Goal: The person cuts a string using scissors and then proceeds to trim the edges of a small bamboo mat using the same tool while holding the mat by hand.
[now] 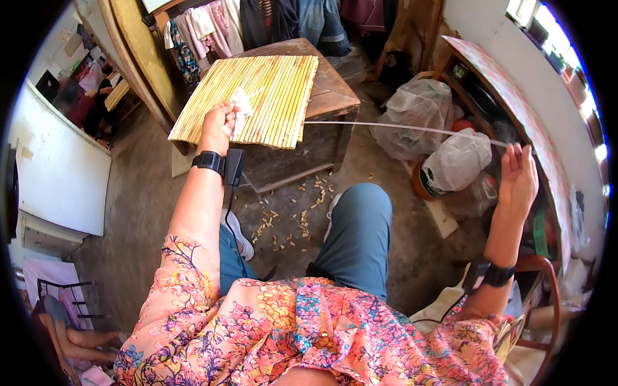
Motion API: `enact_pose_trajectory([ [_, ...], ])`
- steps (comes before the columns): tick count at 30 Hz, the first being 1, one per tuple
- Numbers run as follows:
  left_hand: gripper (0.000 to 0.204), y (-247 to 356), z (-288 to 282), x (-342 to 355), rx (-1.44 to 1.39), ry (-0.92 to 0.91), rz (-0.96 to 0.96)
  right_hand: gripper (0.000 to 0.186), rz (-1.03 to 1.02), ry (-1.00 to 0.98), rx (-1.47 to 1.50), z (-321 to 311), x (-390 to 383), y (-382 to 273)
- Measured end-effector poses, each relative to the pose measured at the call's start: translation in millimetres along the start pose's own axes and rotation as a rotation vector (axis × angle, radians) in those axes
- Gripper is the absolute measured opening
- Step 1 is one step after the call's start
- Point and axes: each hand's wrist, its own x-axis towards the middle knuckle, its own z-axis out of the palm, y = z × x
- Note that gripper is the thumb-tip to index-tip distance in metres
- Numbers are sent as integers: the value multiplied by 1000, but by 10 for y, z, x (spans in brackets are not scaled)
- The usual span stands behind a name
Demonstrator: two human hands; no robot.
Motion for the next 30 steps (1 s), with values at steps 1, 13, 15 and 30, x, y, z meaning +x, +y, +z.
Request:
enact_pose_trajectory([
  [1,7,29,-14,-22,96,-2,-5,15,-3,-17,11,110,116,20],
  [13,30,79,-272,-402,488,-49,53,6,-199,-624,-4,3187,32,631],
  [15,28,4,-338,-440,564,-13,95,4,-125,-747,-217,3521,-360,914],
  [30,11,-196,-492,-535,905,-29,301,27,-2,-1099,-950,3145,-787,2503],
])
